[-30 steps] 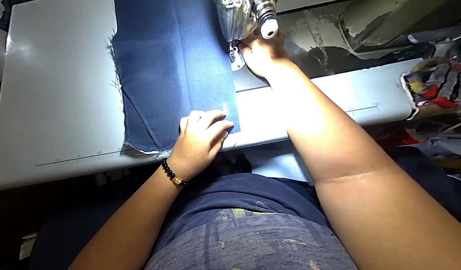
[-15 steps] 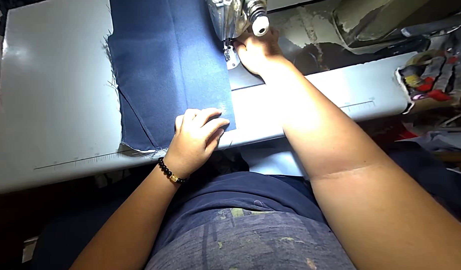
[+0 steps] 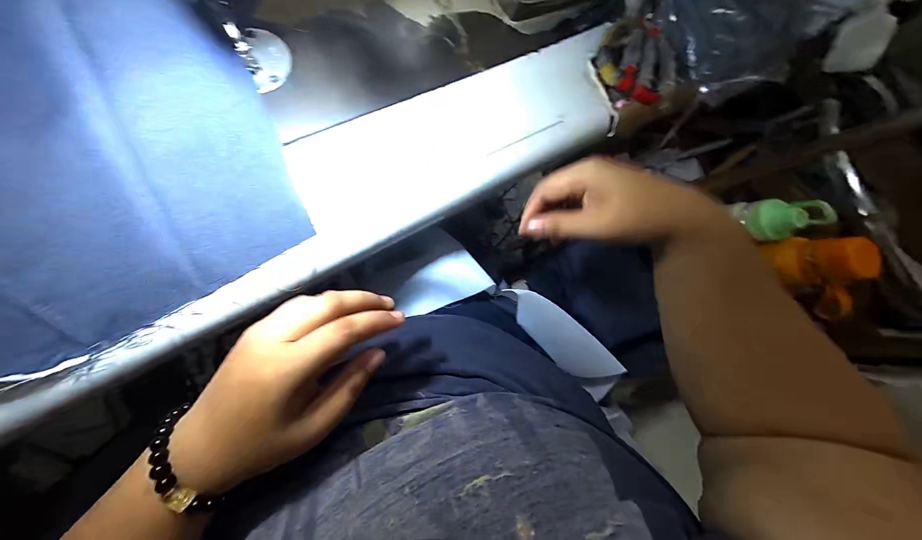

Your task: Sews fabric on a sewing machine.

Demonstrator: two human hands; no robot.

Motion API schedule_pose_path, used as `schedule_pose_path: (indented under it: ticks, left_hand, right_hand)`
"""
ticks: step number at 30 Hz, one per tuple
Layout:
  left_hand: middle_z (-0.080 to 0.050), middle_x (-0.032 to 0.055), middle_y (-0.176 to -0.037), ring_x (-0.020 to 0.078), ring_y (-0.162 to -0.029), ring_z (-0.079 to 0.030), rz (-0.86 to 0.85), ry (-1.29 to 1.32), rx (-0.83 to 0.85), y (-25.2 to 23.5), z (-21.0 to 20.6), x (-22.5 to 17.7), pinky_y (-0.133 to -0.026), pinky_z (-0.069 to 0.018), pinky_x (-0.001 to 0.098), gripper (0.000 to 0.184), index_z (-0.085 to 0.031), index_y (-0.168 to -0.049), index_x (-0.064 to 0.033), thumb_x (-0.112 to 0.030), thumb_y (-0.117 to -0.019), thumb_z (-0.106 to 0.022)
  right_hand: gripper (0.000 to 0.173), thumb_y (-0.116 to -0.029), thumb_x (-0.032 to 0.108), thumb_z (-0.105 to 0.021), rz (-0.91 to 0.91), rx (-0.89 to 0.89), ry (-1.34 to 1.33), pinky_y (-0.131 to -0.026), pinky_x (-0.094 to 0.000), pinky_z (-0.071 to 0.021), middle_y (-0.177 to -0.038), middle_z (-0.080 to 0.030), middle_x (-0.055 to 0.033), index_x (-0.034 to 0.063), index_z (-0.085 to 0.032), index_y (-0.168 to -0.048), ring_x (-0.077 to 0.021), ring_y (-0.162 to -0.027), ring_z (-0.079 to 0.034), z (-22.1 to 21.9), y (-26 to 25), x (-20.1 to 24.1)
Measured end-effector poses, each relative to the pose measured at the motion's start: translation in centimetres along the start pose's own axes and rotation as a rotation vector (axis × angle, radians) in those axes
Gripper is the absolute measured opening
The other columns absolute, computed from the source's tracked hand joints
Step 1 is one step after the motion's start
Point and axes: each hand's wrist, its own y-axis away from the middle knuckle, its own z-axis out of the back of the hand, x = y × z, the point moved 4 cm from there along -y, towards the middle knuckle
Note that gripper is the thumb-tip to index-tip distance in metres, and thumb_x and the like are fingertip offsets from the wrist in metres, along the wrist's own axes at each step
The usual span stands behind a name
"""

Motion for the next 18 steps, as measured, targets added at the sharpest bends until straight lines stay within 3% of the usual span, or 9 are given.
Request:
schedule_pose_path:
  ticks: [3,4,6,8,9,10,12,15,18]
  left_hand:
    - [-0.059,0.0044,-0.146,0.0105,-0.096,-0.071,0.058,-0.012,0.239,-1.7,-4.1,1.6,-0.078,-0.0602,0.0328,0.04,-0.061,-0.141,-0.018,-0.032,-0.1042,-0.053]
    - [-0.05,0.0048,-0.155,0.0114,-0.089,-0.071,0.109,-0.028,0.301,-2.4,-5.2,2.5,-0.072,-0.0605,0.0359,0.048,-0.054,-0.148,-0.0192,-0.032,-0.1023,-0.055]
    - [-0.038,0.0075,-0.163,0.0183,-0.085,-0.071,0.211,-0.068,0.415,-3.7,-7.2,4.5,-0.07,-0.0601,0.0443,0.064,-0.04,-0.158,-0.0215,-0.027,-0.0984,-0.062]
    - [-0.057,0.0174,-0.143,0.0349,-0.1,-0.071,0.342,-0.045,0.534,-4.1,-8.5,6.5,-0.086,-0.0562,0.0593,0.05,-0.055,-0.147,-0.0151,-0.016,-0.0978,-0.065]
    - [-0.067,0.0219,-0.123,0.0391,-0.103,-0.069,0.444,-0.02,0.636,-3.8,-9.0,7.2,-0.092,-0.0517,0.0623,0.031,-0.066,-0.129,-0.0056,-0.011,-0.0993,-0.063]
    - [-0.069,0.0243,-0.114,0.0398,-0.106,-0.067,0.55,-0.012,0.77,-3.3,-9.3,7.8,-0.096,-0.0486,0.0617,0.024,-0.068,-0.122,-0.0001,-0.011,-0.1026,-0.058]
    - [-0.068,0.0257,-0.114,0.0376,-0.111,-0.065,0.708,0.038,0.908,-1.5,-9.1,8.6,-0.101,-0.0462,0.0578,0.028,-0.065,-0.124,0.0029,-0.014,-0.1083,-0.05]
    - [-0.066,0.0237,-0.123,0.0324,-0.118,-0.062,0.861,0.165,0.841,1.9,-8.0,9.5,-0.105,-0.044,0.0537,0.038,-0.062,-0.13,0.0017,-0.022,-0.1125,-0.038]
    - [-0.063,0.016,-0.136,0.0209,-0.129,-0.058,0.934,0.314,0.72,4.4,-7.6,9.8,-0.114,-0.041,0.0424,0.042,-0.06,-0.137,-0.0023,-0.024,-0.1128,-0.033]
  right_hand:
    - [0.059,-0.0859,0.03,-0.083,-0.323,0.05,-0.016,-0.076,-0.0504,-0.0577,-0.103,-0.071,-0.0176,0.0039,-0.062,-0.135,-0.0289,-0.084,-0.068,-6.6,3.0,-4.3]
    - [0.054,-0.0868,0.029,-0.082,-0.348,0.004,0.005,-0.079,-0.0543,-0.0578,-0.103,-0.071,-0.0183,0.0039,-0.065,-0.131,-0.0315,-0.088,-0.069,-9.5,2.7,-4.8]
    - [0.021,-0.091,0.013,-0.071,-0.266,-0.084,0.008,-0.08,-0.0566,-0.0571,-0.093,-0.072,-0.0164,0.0008,-0.071,-0.108,-0.0311,-0.089,-0.071,-13.9,1.3,-3.5]
    - [0.013,-0.0946,0.003,-0.062,-0.047,0.001,-0.076,-0.08,-0.0531,-0.0543,-0.09,-0.07,-0.0203,-0.0062,-0.069,-0.101,-0.0326,-0.088,-0.07,-15.2,-0.2,-0.8]
    - [0.015,-0.0976,0.004,-0.06,0.016,0.066,-0.115,-0.079,-0.0487,-0.0531,-0.09,-0.069,-0.02,-0.0073,-0.069,-0.101,-0.0303,-0.086,-0.068,-14.7,-0.7,0.0]
    - [0.02,-0.101,0.006,-0.058,0.014,0.108,-0.148,-0.084,-0.0448,-0.0545,-0.096,-0.072,-0.0196,-0.0075,-0.071,-0.107,-0.0272,-0.089,-0.069,-13.6,-0.8,0.0]
    - [0.023,-0.1024,0.009,-0.058,-0.106,0.051,-0.161,-0.089,-0.0415,-0.0571,-0.107,-0.074,-0.017,-0.0044,-0.073,-0.114,-0.0231,-0.095,-0.071,-10.2,0.0,-1.4]
    - [0.023,-0.1046,0.009,-0.054,-0.439,-0.059,0.092,-0.1,-0.0517,-0.0511,-0.112,-0.072,-0.0197,-0.0033,-0.072,-0.112,-0.0319,-0.108,-0.068,-4.7,2.7,-5.7]
    - [0.02,-0.102,0.009,-0.058,-0.595,-0.084,0.224,-0.094,-0.0606,-0.0504,-0.104,-0.072,-0.0219,-0.0028,-0.074,-0.104,-0.0378,-0.103,-0.068,-2.9,6.0,-9.7]
